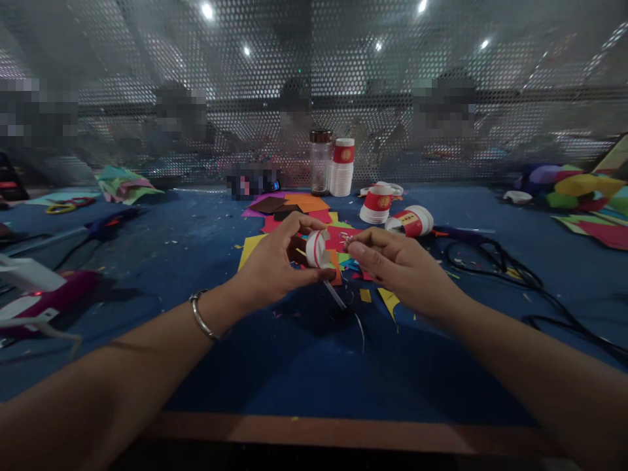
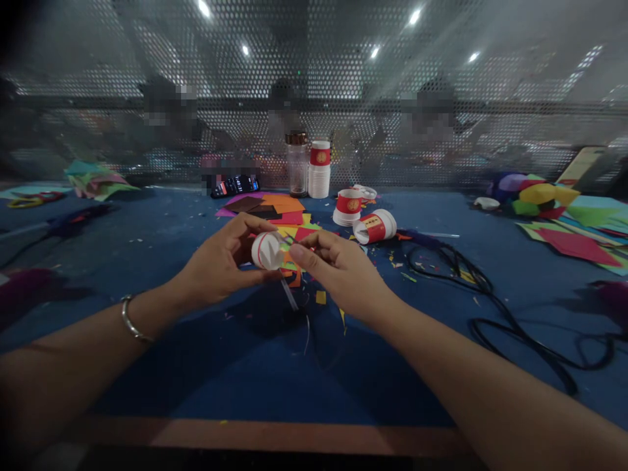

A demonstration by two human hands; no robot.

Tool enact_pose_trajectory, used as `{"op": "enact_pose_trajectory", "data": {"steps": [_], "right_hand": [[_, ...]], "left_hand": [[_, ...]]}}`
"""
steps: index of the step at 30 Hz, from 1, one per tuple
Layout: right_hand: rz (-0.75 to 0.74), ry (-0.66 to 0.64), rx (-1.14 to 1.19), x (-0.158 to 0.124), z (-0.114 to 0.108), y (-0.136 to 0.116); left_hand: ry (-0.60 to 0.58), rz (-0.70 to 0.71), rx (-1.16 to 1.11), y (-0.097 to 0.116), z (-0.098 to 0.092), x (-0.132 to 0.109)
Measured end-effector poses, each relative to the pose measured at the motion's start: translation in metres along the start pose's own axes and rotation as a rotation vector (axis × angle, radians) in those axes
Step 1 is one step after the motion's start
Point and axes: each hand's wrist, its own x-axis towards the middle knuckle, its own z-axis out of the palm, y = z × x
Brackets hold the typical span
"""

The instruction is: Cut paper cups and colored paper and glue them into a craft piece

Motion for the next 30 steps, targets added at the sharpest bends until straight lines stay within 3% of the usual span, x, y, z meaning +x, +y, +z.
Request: {"op": "enact_pose_trajectory", "data": {"steps": [4,14,24,30], "right_hand": [[0.031,-0.108,-0.097,-0.0011,0.0016,0.0019],[-0.006,-0.142,-0.189,-0.0024,0.002,-0.0014],[-0.032,-0.157,-0.279,-0.0012,0.0005,-0.0042],[0.0,-0.161,-0.286,-0.0005,-0.0009,-0.0027]], "left_hand": [[-0.026,0.028,0.112,0.0002,-0.0011,-0.0008],[-0.023,0.106,0.294,-0.0038,-0.0031,-0.001],[-0.031,0.165,0.364,-0.0008,-0.0037,-0.0015],[-0.051,0.137,0.291,-0.0015,-0.0033,-0.001]]}}
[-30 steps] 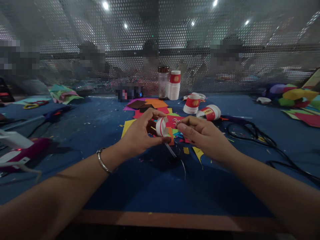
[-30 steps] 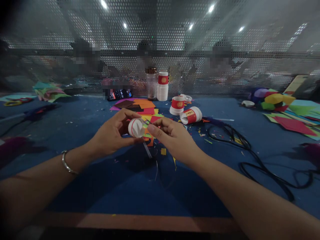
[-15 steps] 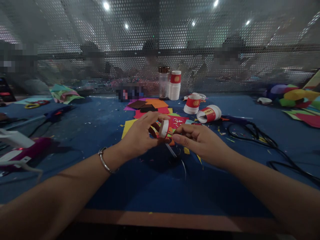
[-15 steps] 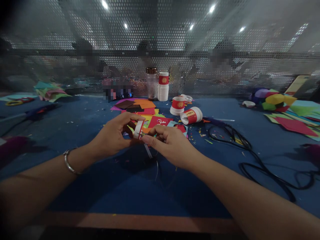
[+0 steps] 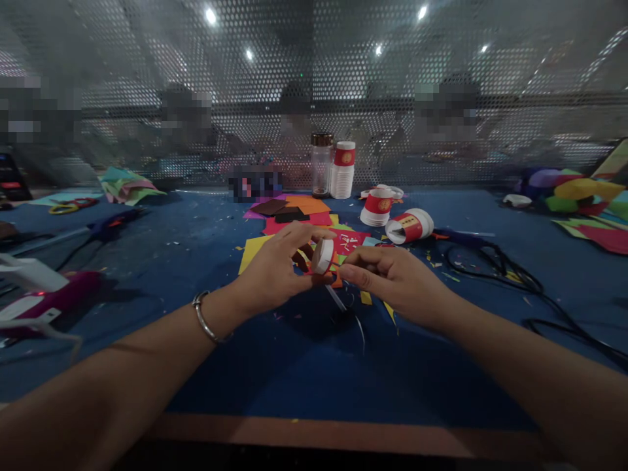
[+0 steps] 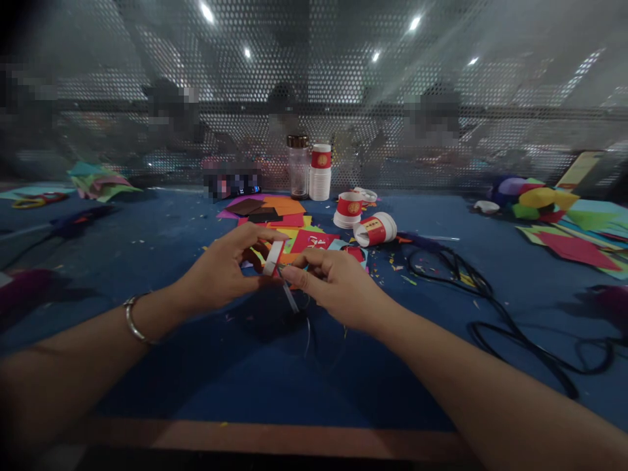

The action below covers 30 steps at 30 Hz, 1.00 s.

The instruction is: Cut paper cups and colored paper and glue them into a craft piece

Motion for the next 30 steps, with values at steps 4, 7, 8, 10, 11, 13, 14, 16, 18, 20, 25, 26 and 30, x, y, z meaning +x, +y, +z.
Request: {"op": "enact_pose_trajectory", "data": {"steps": [4,7,8,10,11,13,14,16,18,20,25,26,30], "right_hand": [[0.02,-0.001,0.022,0.0001,-0.0003,0.0035],[0.019,-0.003,0.021,0.0003,-0.0006,0.0051],[0.018,-0.001,0.014,0.0004,-0.0007,0.0053],[0.012,0.003,0.003,0.0006,-0.0009,0.005],[0.007,0.003,0.002,0.0007,-0.0009,0.0046],[-0.005,0.0,0.004,0.0007,-0.0009,0.0035],[-0.013,0.0,0.006,0.0006,-0.0008,0.003],[-0.026,0.009,0.003,0.0003,-0.0004,0.0023],[-0.03,0.027,-0.004,-0.0001,0.0002,0.0023],[-0.018,0.043,-0.011,-0.0005,0.0007,0.0031],[0.032,0.053,-0.04,-0.0007,0.0007,0.005],[0.024,0.05,-0.042,-0.0007,0.0006,0.0048],[-0.028,0.04,-0.051,-0.0005,0.001,0.0037]], "left_hand": [[-0.07,-0.073,-0.115,0.0003,0.0003,-0.0002],[-0.126,-0.118,-0.216,-0.0005,-0.0014,-0.0002],[-0.135,-0.125,-0.237,-0.001,-0.0022,-0.0002],[-0.146,-0.131,-0.262,-0.0021,-0.0041,0.0001],[-0.149,-0.133,-0.268,-0.0027,-0.005,0.0002],[-0.166,-0.128,-0.281,-0.0034,-0.0063,0.0004],[-0.177,-0.124,-0.287,-0.0036,-0.0066,0.0005],[-0.191,-0.12,-0.301,-0.0036,-0.0069,0.0007],[-0.191,-0.126,-0.314,-0.0034,-0.0067,0.001],[-0.179,-0.143,-0.322,-0.0029,-0.0063,0.0015],[-0.145,-0.193,-0.315,-0.0032,-0.0054,0.0029],[-0.136,-0.197,-0.313,-0.0035,-0.0053,0.003],[-0.11,-0.2,-0.314,-0.0029,-0.0043,0.0026]]}}
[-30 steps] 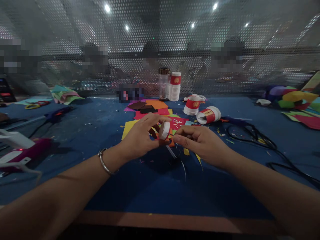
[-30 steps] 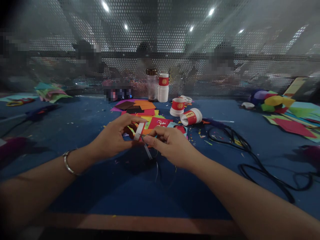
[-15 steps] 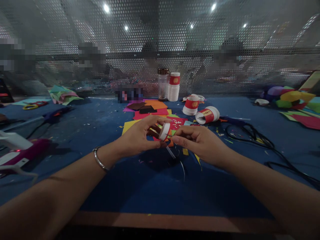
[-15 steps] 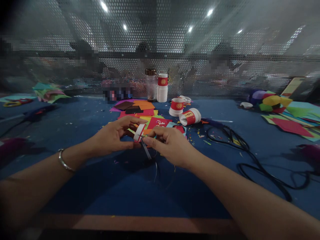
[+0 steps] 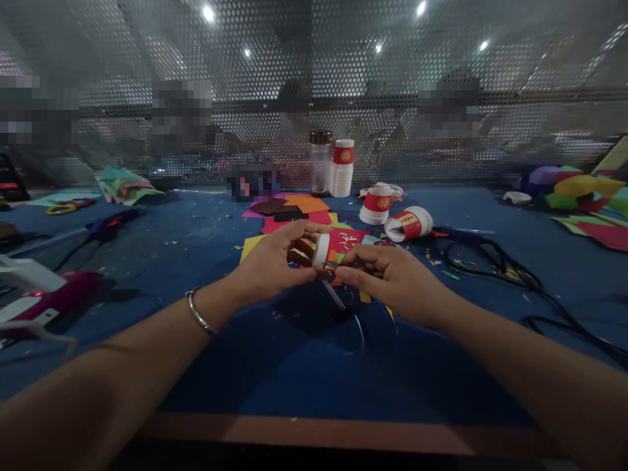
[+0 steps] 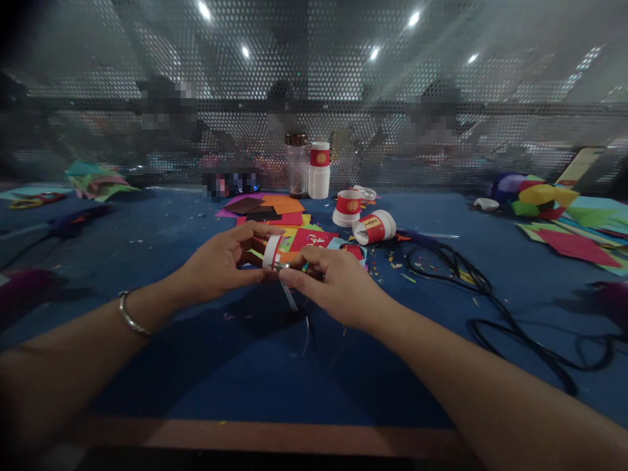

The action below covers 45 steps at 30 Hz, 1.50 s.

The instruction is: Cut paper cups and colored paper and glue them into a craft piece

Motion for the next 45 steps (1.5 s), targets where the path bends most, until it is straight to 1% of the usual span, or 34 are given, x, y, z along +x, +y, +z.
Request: {"op": "enact_pose_trajectory", "data": {"steps": [7,15,20,22,24,27,28,31,34,37,39,41,43,45], "right_hand": [[-0.005,-0.006,-0.028,0.0,0.001,0.001],[-0.019,-0.014,-0.007,0.0,-0.001,-0.001],[-0.038,-0.008,-0.008,-0.001,-0.001,-0.001],[-0.015,-0.007,-0.011,-0.001,-0.002,-0.001],[0.039,-0.021,0.0,-0.001,-0.003,-0.001],[0.08,0.018,0.043,-0.001,-0.006,0.0],[0.073,0.05,0.058,-0.001,-0.007,0.0],[0.022,0.137,0.076,-0.001,-0.008,0.001],[-0.035,0.132,0.098,0.0,-0.006,0.001],[-0.083,0.083,0.085,-0.001,-0.003,-0.001],[-0.11,0.071,0.048,-0.001,-0.002,-0.002],[-0.127,0.076,0.021,-0.001,-0.001,-0.002],[-0.13,0.092,0.008,-0.001,-0.001,-0.001],[-0.123,0.104,-0.009,0.0,-0.002,0.001]], "left_hand": [[0.036,0.038,0.04,0.004,0.004,0.0],[0.042,0.004,0.068,0.007,0.004,-0.002],[0.062,0.04,0.114,0.004,0.004,-0.002],[0.075,0.059,0.155,0.001,0.002,-0.002],[0.093,0.065,0.167,0.0,0.001,-0.001],[0.09,-0.006,0.101,0.003,-0.002,0.0],[0.056,-0.052,0.056,0.006,-0.003,0.001],[-0.117,-0.228,-0.119,0.014,-0.002,0.0],[-0.259,-0.417,-0.291,0.02,0.002,-0.004],[-0.338,-0.528,-0.438,0.022,0.006,-0.008],[-0.365,-0.568,-0.501,0.022,0.009,-0.009],[-0.368,-0.579,-0.543,0.023,0.011,-0.01],[-0.342,-0.567,-0.568,0.025,0.014,-0.01],[-0.3,-0.54,-0.547,0.027,0.016,-0.01]]}}
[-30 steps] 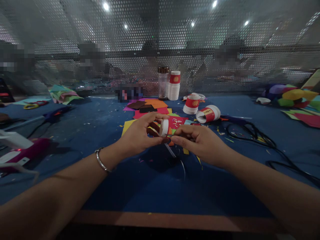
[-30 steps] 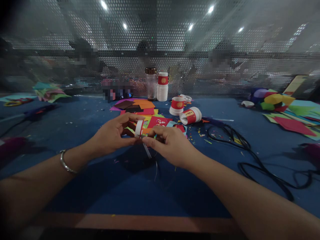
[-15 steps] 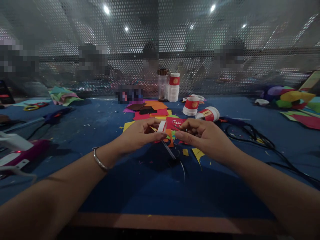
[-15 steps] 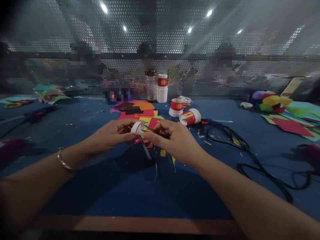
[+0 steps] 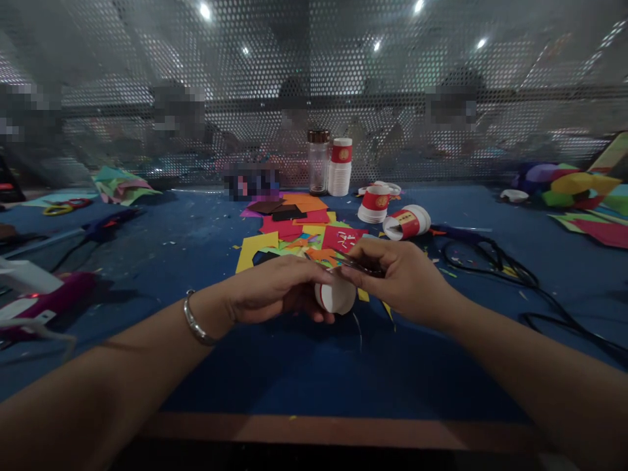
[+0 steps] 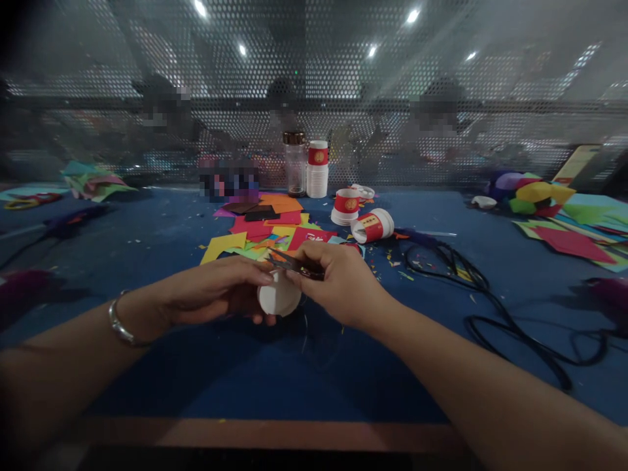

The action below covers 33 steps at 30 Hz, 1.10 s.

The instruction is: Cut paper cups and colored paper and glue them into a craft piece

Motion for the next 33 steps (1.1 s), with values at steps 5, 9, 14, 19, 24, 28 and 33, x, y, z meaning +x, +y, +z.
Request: {"op": "enact_pose_trajectory", "data": {"steps": [5,9,14,19,24,28,33], "right_hand": [[0.063,-0.041,-0.023,0.0025,-0.0032,0.0064],[0.133,-0.107,0.065,0.0045,-0.0047,0.0073],[0.203,-0.168,0.235,0.0041,-0.006,0.0006],[0.354,-0.234,0.434,0.0025,-0.005,-0.0011],[0.423,-0.281,0.572,0.0017,-0.004,-0.0005],[0.358,-0.215,0.465,0.0016,-0.0047,-0.0001],[0.226,-0.146,0.225,0.0033,-0.007,0.002]], "left_hand": [[0.158,0.073,0.34,-0.0011,0.0019,0.0005],[0.216,0.152,0.64,-0.0041,-0.0022,0.0016],[0.235,0.175,0.683,-0.0036,-0.0024,0.0013],[0.159,0.233,0.69,-0.0002,0.0016,-0.0012],[0.128,0.268,0.594,-0.0028,0.002,-0.0012],[0.177,0.314,0.625,-0.0035,-0.001,0.0013],[0.266,0.341,0.586,-0.0001,-0.0038,0.004]]}}
